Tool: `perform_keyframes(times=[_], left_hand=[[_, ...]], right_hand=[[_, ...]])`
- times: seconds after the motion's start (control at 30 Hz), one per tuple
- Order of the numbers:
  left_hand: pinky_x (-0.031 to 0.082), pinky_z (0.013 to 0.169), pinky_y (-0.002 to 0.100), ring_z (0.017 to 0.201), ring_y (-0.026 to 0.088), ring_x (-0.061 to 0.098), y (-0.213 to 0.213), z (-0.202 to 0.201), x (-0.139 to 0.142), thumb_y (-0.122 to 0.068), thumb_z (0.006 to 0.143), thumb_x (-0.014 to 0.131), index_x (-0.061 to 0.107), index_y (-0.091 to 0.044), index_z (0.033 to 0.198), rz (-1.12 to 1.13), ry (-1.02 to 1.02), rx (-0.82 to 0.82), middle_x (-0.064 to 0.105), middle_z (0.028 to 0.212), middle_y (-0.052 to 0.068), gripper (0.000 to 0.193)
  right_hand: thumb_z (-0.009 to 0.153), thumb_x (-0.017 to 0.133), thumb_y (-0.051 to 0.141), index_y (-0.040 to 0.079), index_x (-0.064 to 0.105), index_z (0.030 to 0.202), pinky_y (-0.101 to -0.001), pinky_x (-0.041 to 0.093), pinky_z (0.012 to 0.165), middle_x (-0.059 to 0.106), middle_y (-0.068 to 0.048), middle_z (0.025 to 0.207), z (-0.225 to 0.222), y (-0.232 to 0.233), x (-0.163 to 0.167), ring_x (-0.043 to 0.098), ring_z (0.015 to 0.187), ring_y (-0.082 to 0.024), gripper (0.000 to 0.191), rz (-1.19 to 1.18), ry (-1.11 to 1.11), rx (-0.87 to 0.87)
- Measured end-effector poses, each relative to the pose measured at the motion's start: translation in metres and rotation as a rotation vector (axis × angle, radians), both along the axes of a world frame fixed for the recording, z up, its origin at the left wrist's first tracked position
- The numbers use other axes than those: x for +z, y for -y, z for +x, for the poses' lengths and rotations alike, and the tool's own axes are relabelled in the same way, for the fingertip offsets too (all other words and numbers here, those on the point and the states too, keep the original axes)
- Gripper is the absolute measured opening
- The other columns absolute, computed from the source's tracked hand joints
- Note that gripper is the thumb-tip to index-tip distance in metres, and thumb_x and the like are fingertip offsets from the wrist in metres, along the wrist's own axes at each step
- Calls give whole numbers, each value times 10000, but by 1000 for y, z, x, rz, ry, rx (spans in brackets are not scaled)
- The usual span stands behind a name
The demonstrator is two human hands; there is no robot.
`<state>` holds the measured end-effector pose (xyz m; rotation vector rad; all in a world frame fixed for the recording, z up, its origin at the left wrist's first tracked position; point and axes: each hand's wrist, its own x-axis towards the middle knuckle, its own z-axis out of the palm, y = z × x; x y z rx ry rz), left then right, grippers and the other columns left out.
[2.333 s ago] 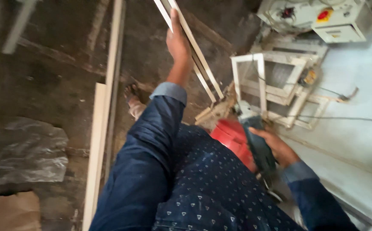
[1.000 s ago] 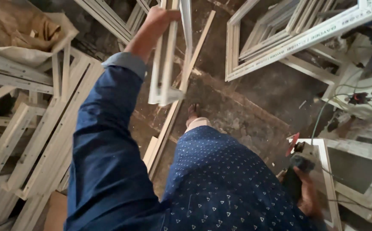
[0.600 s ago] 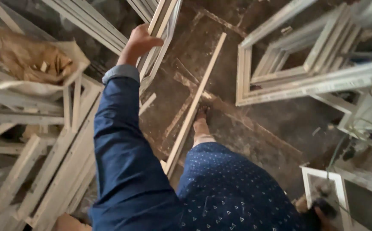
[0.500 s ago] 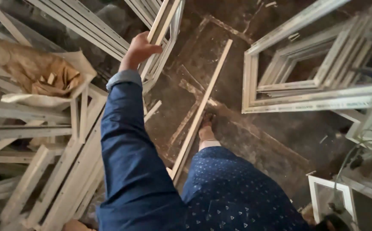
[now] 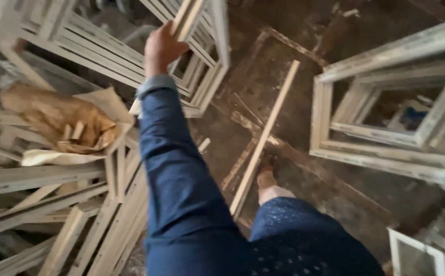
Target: The person picks up white uPVC window frame profiles from a pile on the workshop floor and uses an angle grinder to grind and smooth the cut edges of the frames, working on one frame at a time and setting finished frames aside.
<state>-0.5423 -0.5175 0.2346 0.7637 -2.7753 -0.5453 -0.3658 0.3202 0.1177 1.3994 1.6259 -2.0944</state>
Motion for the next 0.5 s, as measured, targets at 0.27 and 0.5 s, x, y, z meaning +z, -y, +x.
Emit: perform_keyframes(times=[0.27, 0.5], left_hand=[[490, 812, 677, 1196, 519, 570, 56, 4, -42, -378, 899, 634, 403, -153, 1520, -922, 65, 410, 487, 1449, 186, 700], [262, 1164, 633, 1482, 407, 335, -89, -7, -187, -461, 1046, 750, 602, -200, 1458, -382, -339, -65, 436, 1610, 175, 510]], right_hand=[[1103, 641, 379, 93, 603, 1080, -400, 591, 805, 690, -65, 955, -89, 59, -15, 703, 849, -245, 290, -36, -91, -4], [1126, 637, 386, 91, 593, 1072, -406, 593, 826, 683, -62, 970, 19, -93, 20, 704, 868, -249, 303, -80, -220, -158]])
